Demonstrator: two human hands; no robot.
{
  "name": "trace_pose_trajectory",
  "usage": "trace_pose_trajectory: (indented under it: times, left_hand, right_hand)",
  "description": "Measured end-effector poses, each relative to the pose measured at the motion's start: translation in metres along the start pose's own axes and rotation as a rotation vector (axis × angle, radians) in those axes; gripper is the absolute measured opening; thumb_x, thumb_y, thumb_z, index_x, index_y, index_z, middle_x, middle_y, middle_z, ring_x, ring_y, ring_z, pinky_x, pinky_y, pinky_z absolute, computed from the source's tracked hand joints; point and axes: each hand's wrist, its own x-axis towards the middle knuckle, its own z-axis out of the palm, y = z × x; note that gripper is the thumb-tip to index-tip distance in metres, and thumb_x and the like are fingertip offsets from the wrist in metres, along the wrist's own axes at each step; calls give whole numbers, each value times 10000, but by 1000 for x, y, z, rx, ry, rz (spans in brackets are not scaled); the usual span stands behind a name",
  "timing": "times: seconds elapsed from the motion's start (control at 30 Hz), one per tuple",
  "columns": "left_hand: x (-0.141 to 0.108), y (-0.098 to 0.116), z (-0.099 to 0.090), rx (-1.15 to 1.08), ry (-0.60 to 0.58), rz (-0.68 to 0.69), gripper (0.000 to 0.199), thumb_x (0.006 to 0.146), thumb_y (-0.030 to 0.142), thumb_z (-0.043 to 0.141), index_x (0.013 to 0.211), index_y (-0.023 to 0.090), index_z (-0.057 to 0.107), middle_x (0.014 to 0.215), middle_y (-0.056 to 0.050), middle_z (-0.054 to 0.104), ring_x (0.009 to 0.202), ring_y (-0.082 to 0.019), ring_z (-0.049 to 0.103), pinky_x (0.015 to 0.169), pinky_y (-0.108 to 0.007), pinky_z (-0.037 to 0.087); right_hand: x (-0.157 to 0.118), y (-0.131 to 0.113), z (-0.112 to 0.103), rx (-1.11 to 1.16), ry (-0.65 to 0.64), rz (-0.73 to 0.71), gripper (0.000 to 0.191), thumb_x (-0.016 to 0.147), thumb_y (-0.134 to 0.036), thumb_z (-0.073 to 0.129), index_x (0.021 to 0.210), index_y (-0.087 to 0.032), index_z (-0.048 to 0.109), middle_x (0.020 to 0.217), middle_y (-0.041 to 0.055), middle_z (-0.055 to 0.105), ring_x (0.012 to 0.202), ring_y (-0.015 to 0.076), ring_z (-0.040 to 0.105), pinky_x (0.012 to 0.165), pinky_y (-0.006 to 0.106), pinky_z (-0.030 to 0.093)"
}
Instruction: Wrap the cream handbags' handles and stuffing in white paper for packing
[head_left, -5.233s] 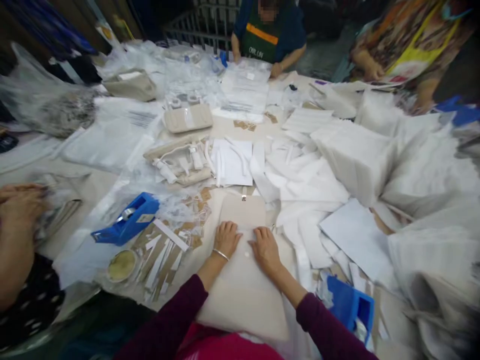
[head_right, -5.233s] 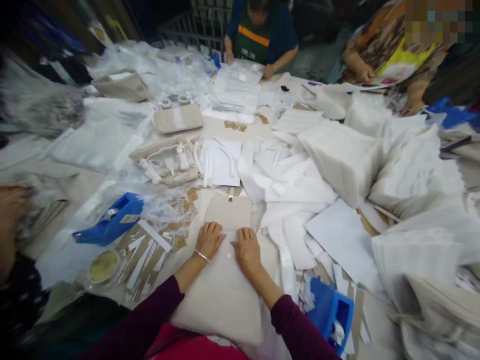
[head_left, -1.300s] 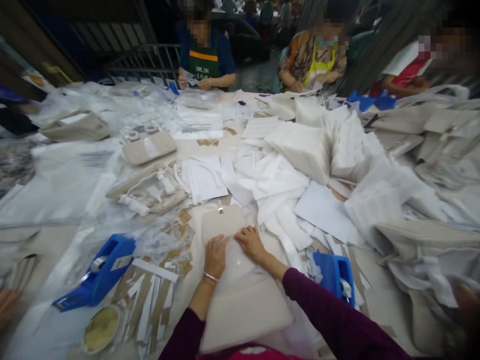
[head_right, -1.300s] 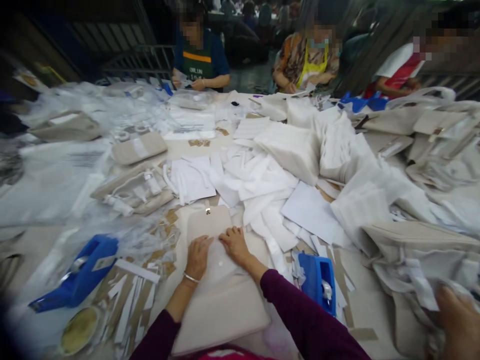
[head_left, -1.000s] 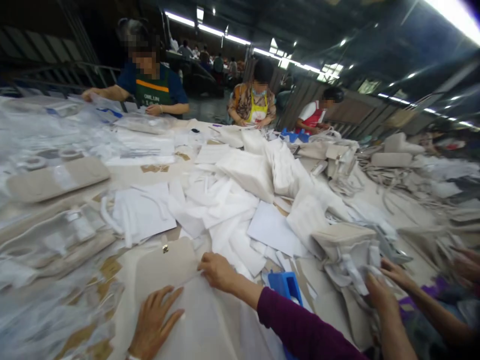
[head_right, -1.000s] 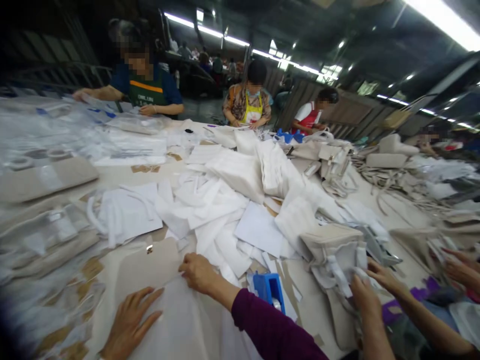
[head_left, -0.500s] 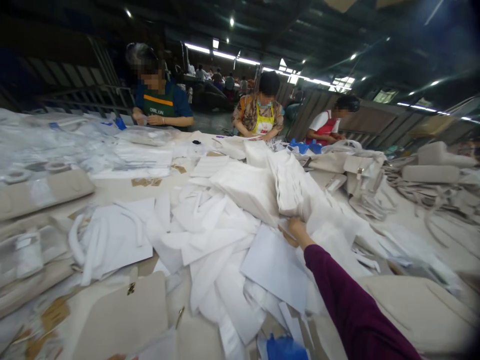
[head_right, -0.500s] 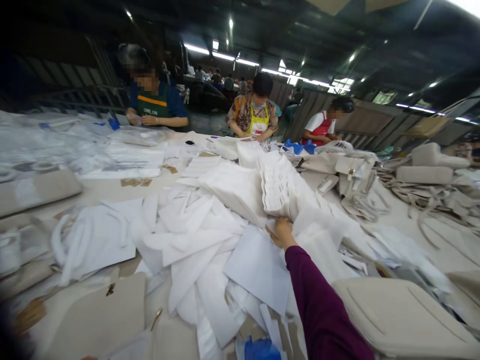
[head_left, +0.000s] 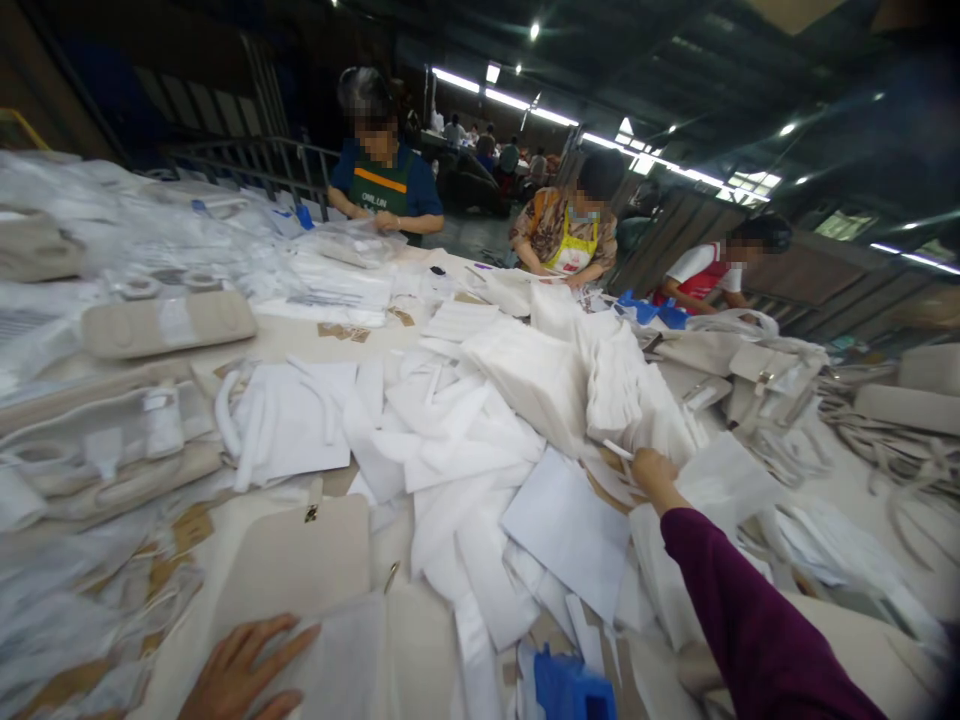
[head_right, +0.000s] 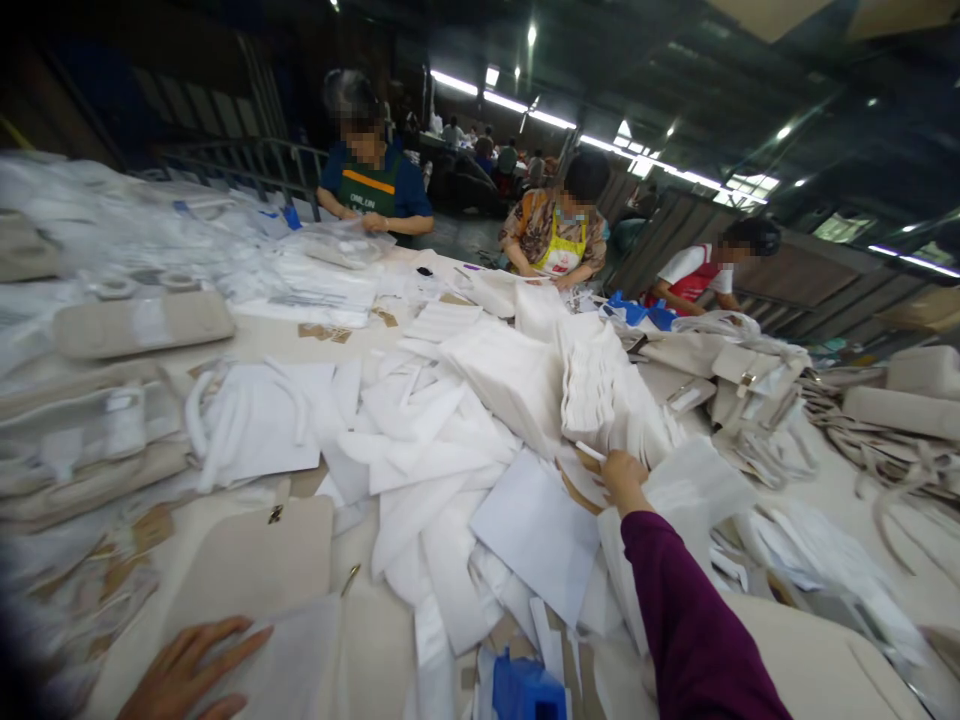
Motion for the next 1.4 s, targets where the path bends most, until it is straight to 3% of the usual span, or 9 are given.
trace_pose_trajectory:
  times: [0.17, 0.3, 0.4, 0.47, 0.57, 0.73, 1.0, 1.2, 1.4]
  left_hand:
    - [0, 18, -17, -104, -84, -99, 429, 838, 422, 513, 1256, 329, 497, 1165, -50, 556, 1063, -215, 460, 922, -383, 373]
    - [-4, 18, -22, -202, -185, -159, 473, 814, 500, 514, 1243, 300, 516, 1188, -75, 521, 1063, -239, 423, 932, -437, 350]
    - [-8, 17, -26, -242, -190, -184, 496, 805, 538, 501, 1239, 299, 519, 1193, -81, 516, 1059, -247, 412, 932, -450, 330]
    - [-10, 19, -30, -258, -188, -187, 497, 808, 547, 487, 1238, 300, 515, 1192, -81, 515, 1048, -247, 414, 916, -442, 332]
    - [-10, 22, -35, -268, -170, -196, 497, 813, 545, 476, 1229, 276, 512, 1178, -86, 519, 1039, -250, 417, 905, -435, 336]
    - [-14, 23, -35, -279, -139, -217, 522, 797, 519, 519, 1206, 197, 491, 1183, -110, 505, 1086, -267, 412, 943, -442, 332]
    - [-19, 26, -28, -191, -36, -314, 799, 703, 599, 583, 1328, 162, 343, 1295, -170, 419, 1243, -338, 301, 1027, -559, 212]
    - [-12, 29, -36, -168, -61, -365, 695, 689, 597, 595, 1208, 158, 452, 1194, -154, 468, 1116, -307, 392, 998, -522, 262]
    - [-6, 32, -43, -159, -94, -382, 661, 699, 628, 556, 1173, 174, 475, 1128, -135, 476, 1046, -295, 398, 942, -513, 292]
  right_hand:
    - [-71, -47, -47, 0, -9, -339, 282, 857, -160, 410, 1089, -137, 569, 902, 167, 662, 836, 262, 629, 684, 347, 434]
    - [-183, -154, -78, 366, 41, -836, 298, 830, -282, 539, 1118, -208, 522, 994, 101, 632, 855, 207, 587, 723, 302, 420]
    - [-284, -243, -89, 622, -132, -1179, 200, 864, -284, 479, 1022, -219, 585, 955, 74, 613, 910, 192, 554, 800, 286, 411]
    - [-338, -291, -84, 666, -223, -1246, 200, 866, -223, 446, 998, -207, 595, 947, 61, 604, 904, 186, 549, 793, 278, 407]
    - [-386, -335, -64, 537, -238, -1121, 221, 855, -168, 428, 993, -195, 598, 965, 58, 577, 826, 165, 552, 707, 256, 393]
    - [-411, -341, -37, 357, -147, -1139, 274, 855, -130, 414, 1059, -228, 568, 990, 55, 556, 886, 169, 528, 697, 248, 360]
    - [-400, -329, -34, 281, -193, -1134, 341, 822, -67, 383, 1032, -250, 582, 959, 45, 562, 868, 180, 517, 721, 293, 310]
    - [-408, -325, -28, 352, -14, -1249, 186, 845, -118, 413, 918, -172, 575, 961, 87, 544, 922, 227, 437, 808, 334, 303]
    - [-410, -328, -24, 412, -59, -1240, 137, 890, -252, 453, 981, -216, 549, 962, 58, 549, 925, 217, 444, 778, 316, 320]
